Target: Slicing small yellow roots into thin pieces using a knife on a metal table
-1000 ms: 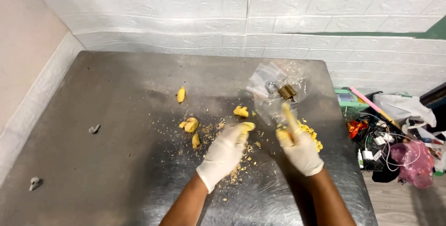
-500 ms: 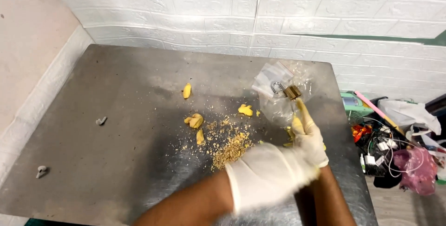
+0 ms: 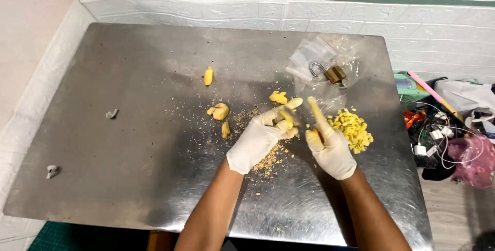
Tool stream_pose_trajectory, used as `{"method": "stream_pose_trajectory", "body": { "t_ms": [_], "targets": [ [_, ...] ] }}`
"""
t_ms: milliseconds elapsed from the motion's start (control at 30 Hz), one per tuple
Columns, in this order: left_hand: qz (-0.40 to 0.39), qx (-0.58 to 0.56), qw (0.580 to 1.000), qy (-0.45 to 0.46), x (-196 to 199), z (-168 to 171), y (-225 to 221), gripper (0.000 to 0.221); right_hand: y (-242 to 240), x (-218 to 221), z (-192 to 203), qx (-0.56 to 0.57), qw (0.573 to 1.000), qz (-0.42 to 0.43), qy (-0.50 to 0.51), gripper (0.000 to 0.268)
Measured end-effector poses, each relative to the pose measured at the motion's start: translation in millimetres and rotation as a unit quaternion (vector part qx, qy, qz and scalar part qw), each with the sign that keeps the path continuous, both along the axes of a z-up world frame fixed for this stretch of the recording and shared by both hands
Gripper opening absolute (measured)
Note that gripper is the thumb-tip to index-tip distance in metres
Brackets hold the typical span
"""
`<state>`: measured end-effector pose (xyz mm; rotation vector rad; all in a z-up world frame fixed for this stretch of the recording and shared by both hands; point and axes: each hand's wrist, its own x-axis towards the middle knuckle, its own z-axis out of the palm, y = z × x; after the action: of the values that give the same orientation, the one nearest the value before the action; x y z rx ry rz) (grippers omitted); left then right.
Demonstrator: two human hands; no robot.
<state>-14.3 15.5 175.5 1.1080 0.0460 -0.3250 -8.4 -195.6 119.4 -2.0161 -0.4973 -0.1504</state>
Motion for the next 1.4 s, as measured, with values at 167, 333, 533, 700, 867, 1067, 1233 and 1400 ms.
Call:
{"method": "stream_pose_trajectory", "body": {
  "t_ms": [167, 333, 533, 700, 867, 1067, 1233, 1400],
  "targets": [
    [-0.001, -0.036, 0.999, -0.010, 8, -89, -12, 0.027, -5, 4, -32, -0.096, 0.995, -0.023, 0.001, 0.070],
    [-0.040, -0.089, 0.995, -0.014, 4, -90, -7, 0.035, -9, 5, -35, -0.090, 0.995, 0.020, -0.021, 0.068],
    [-0.017, -0.107, 0.993, -0.037, -5, -87, -5, 0.039, -22, 5, -72, -0.108, 0.994, 0.031, -0.004, 0.051],
    [-0.003, -0.075, 0.994, -0.082, -6, -83, -6, 0.037, -2, -1, -50, -0.040, 0.996, 0.012, 0.073, 0.041],
    [0.024, -0.036, 0.993, -0.110, -2, -88, -11, 0.036, -4, -2, -65, -0.027, 0.993, -0.031, 0.110, 0.037],
    [0.076, -0.022, 0.987, -0.143, -4, -88, -17, 0.023, 3, -9, -65, 0.012, 0.992, -0.064, 0.106, 0.037],
    [0.103, 0.028, 0.979, -0.171, 14, -178, -22, 0.012, 16, -16, -46, 0.023, 0.992, -0.074, 0.097, 0.039],
    [0.121, 0.022, 0.981, -0.152, 11, -176, -20, 0.021, 13, -17, -45, 0.030, 0.991, -0.076, 0.108, 0.041]
  ]
}}
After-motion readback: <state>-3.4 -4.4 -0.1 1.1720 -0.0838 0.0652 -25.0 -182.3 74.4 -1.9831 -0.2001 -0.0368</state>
